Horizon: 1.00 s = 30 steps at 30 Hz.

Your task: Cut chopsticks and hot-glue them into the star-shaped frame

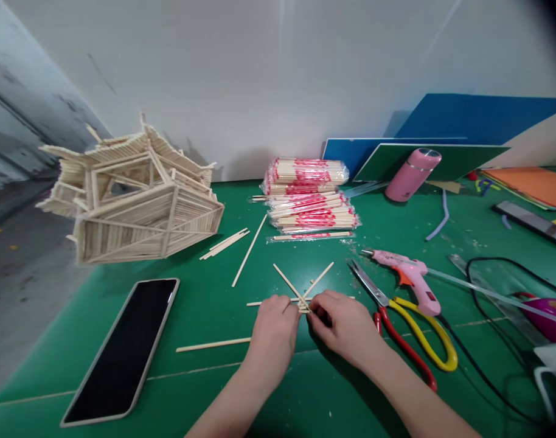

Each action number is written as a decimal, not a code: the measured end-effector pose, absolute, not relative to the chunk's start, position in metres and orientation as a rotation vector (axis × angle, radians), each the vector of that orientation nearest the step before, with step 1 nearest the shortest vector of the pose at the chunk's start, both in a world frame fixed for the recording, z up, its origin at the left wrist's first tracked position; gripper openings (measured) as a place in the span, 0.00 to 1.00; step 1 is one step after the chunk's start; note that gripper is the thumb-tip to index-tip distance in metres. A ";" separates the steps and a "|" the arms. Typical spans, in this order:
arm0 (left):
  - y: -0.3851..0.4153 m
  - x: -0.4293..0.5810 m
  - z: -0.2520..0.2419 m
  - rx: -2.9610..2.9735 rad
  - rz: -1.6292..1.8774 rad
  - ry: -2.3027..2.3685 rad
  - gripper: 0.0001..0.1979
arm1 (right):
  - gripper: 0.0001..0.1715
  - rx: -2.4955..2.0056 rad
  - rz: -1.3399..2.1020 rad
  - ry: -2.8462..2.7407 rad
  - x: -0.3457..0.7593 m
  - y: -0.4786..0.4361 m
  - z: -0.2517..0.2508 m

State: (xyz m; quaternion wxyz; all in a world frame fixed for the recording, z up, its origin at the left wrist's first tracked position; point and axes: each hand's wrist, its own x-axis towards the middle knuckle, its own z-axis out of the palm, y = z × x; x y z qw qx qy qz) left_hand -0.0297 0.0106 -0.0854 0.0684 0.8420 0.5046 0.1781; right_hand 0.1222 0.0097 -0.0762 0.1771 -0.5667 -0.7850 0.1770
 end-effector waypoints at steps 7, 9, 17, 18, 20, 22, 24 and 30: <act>0.012 -0.030 -0.085 2.509 0.548 1.490 0.14 | 0.06 -1.634 0.499 -2.199 0.120 0.008 -0.078; 0.012 -0.030 -0.085 2.498 0.550 1.482 0.14 | 0.05 -1.638 0.507 -2.194 0.120 0.009 -0.079; 0.012 -0.032 -0.088 2.468 0.558 1.446 0.13 | 0.06 -1.629 0.538 -2.189 0.121 0.009 -0.081; 0.012 -0.032 -0.089 2.466 0.560 1.442 0.12 | 0.06 -1.627 0.542 -2.189 0.121 0.009 -0.081; 0.012 -0.033 -0.090 2.465 0.558 1.439 0.12 | 0.06 -1.627 0.547 -2.188 0.121 0.009 -0.081; 0.013 -0.033 -0.090 2.466 0.550 1.438 0.12 | 0.06 -1.630 0.546 -2.184 0.121 0.009 -0.080; 0.013 -0.032 -0.089 2.465 0.548 1.441 0.13 | 0.06 -1.632 0.545 -2.178 0.120 0.009 -0.080; 0.011 -0.030 -0.085 2.429 0.542 1.480 0.12 | 0.05 -1.628 0.530 -2.140 0.120 0.009 -0.082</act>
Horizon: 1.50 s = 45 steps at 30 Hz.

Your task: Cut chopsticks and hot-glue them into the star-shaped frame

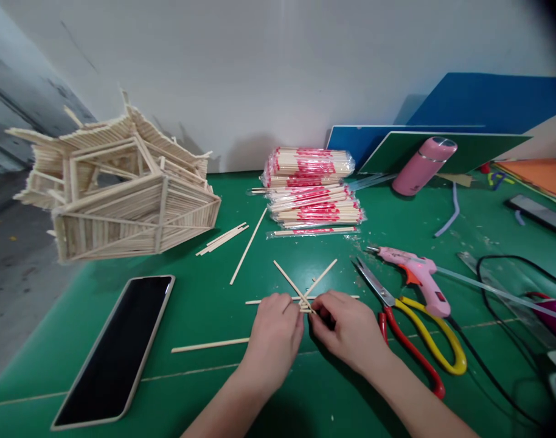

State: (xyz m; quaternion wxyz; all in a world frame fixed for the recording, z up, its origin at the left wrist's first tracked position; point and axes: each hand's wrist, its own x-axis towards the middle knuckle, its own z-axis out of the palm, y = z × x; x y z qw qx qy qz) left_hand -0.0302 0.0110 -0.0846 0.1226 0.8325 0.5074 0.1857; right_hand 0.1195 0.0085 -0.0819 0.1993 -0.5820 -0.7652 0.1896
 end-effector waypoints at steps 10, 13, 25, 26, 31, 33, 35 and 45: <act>0.000 -0.039 -0.065 2.355 0.761 1.619 0.11 | 0.07 -1.493 0.580 -1.971 0.124 0.000 -0.081; -0.011 -0.050 -0.048 2.201 0.939 1.637 0.07 | 0.08 -1.462 0.608 -1.834 0.128 -0.002 -0.079; -0.072 -0.018 -0.046 1.400 0.866 1.309 0.18 | 0.11 -1.109 1.036 -1.583 0.110 -0.066 -0.056; -0.074 -0.013 -0.049 1.227 0.879 1.240 0.18 | 0.11 -1.070 1.043 -1.562 0.108 -0.071 -0.058; -0.077 0.002 -0.057 0.728 0.891 0.915 0.24 | 0.07 -1.004 1.065 -1.323 0.110 -0.079 -0.062; -0.078 0.006 -0.059 0.637 0.858 0.837 0.24 | 0.07 -0.995 1.030 -1.333 0.114 -0.079 -0.060; -0.079 0.011 -0.063 0.573 0.809 0.777 0.25 | 0.08 -1.010 0.946 -1.392 0.116 -0.080 -0.057; -0.074 0.017 -0.058 0.781 0.655 0.805 0.26 | 0.14 -1.201 0.712 -1.367 0.125 -0.066 -0.057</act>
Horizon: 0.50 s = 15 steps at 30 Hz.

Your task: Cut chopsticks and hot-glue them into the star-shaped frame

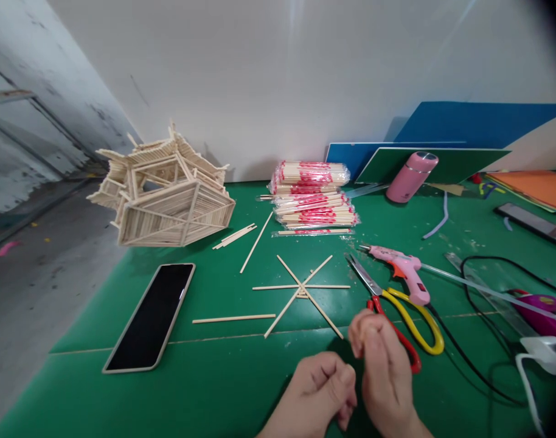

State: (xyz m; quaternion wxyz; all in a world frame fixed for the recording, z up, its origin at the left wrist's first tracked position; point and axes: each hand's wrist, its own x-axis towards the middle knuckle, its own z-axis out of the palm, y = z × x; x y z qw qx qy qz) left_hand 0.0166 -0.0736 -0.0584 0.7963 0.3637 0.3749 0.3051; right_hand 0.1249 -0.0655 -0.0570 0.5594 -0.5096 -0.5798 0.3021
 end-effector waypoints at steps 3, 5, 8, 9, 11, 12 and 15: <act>-0.065 -0.001 -0.046 1.160 0.700 1.081 0.15 | 0.19 -1.330 0.616 -1.285 0.142 -0.048 -0.059; -0.057 -0.016 -0.042 1.480 0.701 1.282 0.10 | 0.20 -1.400 0.574 -1.308 0.155 -0.037 -0.059; -0.039 -0.034 -0.045 1.928 0.638 1.492 0.09 | 0.17 -1.522 0.536 -1.391 0.168 -0.024 -0.060; -0.033 -0.038 -0.047 2.041 0.594 1.537 0.09 | 0.11 -1.567 0.513 -1.419 0.170 -0.021 -0.060; -0.022 -0.041 -0.049 2.203 0.464 1.598 0.10 | 0.11 -1.663 0.442 -1.516 0.168 -0.017 -0.062; -0.017 -0.040 -0.050 2.261 0.397 1.633 0.10 | 0.15 -1.701 0.415 -1.600 0.165 -0.015 -0.064; -0.009 -0.035 -0.051 2.384 0.233 1.724 0.10 | 0.10 -1.741 0.434 -1.895 0.149 -0.016 -0.068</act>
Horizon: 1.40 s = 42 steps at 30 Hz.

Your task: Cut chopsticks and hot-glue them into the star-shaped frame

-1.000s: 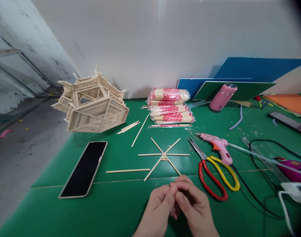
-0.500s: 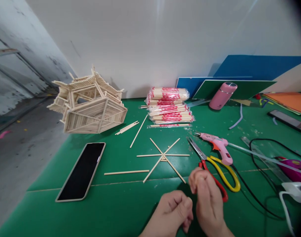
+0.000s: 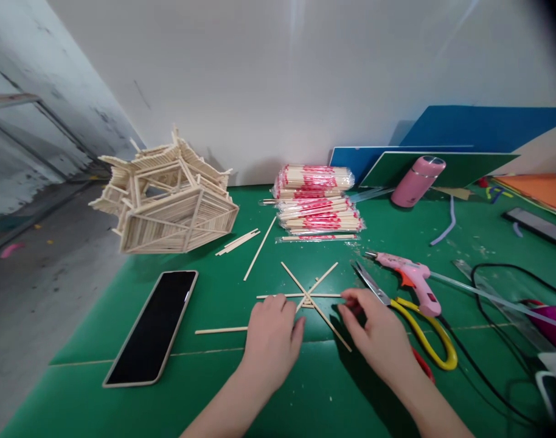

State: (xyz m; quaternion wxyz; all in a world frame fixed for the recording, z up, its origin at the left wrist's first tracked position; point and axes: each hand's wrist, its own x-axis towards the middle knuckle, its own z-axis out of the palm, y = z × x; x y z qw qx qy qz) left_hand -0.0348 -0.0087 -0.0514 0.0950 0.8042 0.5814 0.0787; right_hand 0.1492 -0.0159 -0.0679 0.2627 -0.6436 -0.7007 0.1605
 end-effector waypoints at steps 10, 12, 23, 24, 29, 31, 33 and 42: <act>-0.011 -0.027 -0.060 2.415 0.214 1.809 0.08 | 0.07 -1.765 0.394 -2.155 0.120 -0.016 -0.073; -0.013 -0.027 -0.060 2.417 0.232 1.794 0.08 | 0.07 -1.766 0.383 -2.175 0.121 -0.017 -0.073; -0.025 -0.094 -0.052 2.491 0.306 1.883 0.11 | 0.09 -1.779 0.493 -2.214 0.139 -0.042 -0.074; -0.024 -0.101 -0.053 2.508 0.263 1.883 0.12 | 0.09 -1.782 0.493 -2.207 0.139 -0.043 -0.074; -0.018 -0.123 -0.059 2.571 0.182 1.866 0.10 | 0.08 -1.772 0.444 -2.183 0.135 -0.041 -0.071; -0.018 -0.125 -0.061 2.603 0.206 1.849 0.10 | 0.08 -1.788 0.423 -2.170 0.133 -0.039 -0.070; -0.018 -0.127 -0.063 2.637 0.243 1.779 0.09 | 0.08 -1.797 0.411 -2.161 0.132 -0.037 -0.069; -0.017 -0.149 -0.066 2.689 0.278 1.664 0.08 | 0.07 -1.758 0.430 -2.136 0.133 -0.035 -0.069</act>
